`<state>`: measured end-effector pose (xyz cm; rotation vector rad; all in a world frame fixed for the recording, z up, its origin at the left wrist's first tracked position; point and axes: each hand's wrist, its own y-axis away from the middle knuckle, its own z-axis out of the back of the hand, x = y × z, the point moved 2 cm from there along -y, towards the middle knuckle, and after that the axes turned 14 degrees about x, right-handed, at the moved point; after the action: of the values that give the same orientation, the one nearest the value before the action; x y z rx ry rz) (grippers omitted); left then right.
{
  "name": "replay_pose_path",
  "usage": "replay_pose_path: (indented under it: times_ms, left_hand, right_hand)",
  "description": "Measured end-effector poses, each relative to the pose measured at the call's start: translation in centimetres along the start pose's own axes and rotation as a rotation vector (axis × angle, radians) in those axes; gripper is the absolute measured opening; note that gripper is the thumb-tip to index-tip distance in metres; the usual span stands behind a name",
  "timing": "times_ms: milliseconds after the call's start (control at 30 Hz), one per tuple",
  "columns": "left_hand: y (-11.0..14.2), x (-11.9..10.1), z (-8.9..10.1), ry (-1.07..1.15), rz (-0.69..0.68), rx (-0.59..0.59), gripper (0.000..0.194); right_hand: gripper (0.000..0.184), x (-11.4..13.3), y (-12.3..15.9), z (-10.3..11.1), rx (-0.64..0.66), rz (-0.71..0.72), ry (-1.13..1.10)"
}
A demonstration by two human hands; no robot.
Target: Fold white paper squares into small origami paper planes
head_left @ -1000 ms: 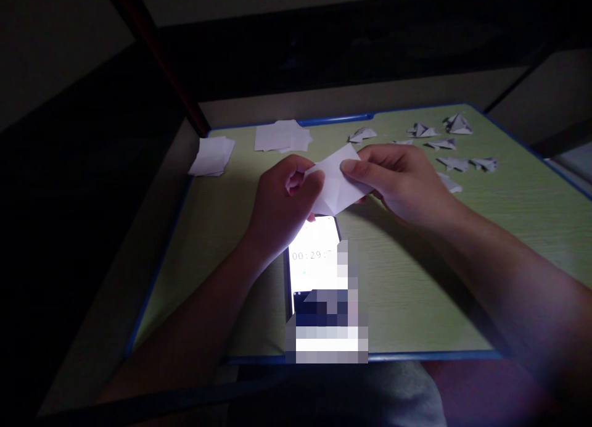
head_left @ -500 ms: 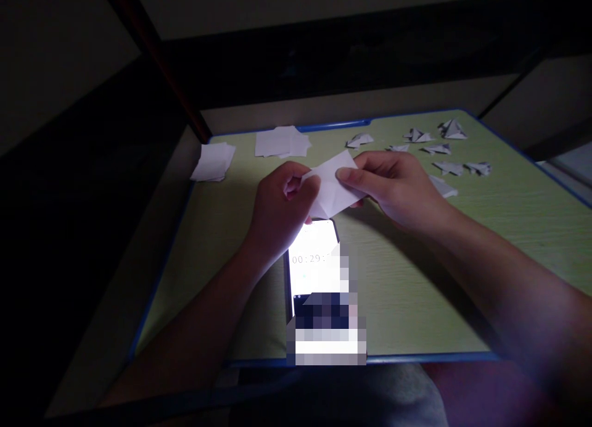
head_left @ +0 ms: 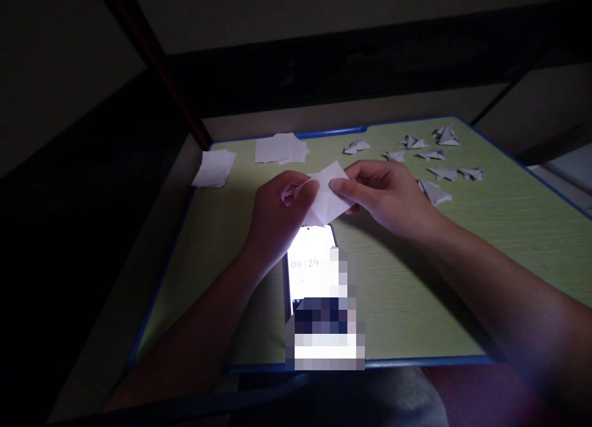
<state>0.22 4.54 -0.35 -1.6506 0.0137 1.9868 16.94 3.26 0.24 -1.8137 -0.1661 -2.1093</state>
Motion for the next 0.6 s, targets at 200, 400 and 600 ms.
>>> replay_pose_path:
  times_ms: [200, 400, 600]
  left_hand:
    - [0.03, -0.29, 0.1, -0.027, 0.044, -0.043, 0.014]
    - [0.02, -0.24, 0.03, 0.022, 0.05, -0.046, 0.017]
    - [0.18, -0.31, 0.04, 0.054, 0.046, -0.039, 0.011]
  right_hand:
    - [0.021, 0.14, 0.03, -0.02, -0.002, -0.007, -0.009]
    - [0.018, 0.26, 0.06, 0.03, -0.02, -0.013, 0.004]
    - [0.017, 0.21, 0.02, 0.07, -0.038, -0.02, -0.004]
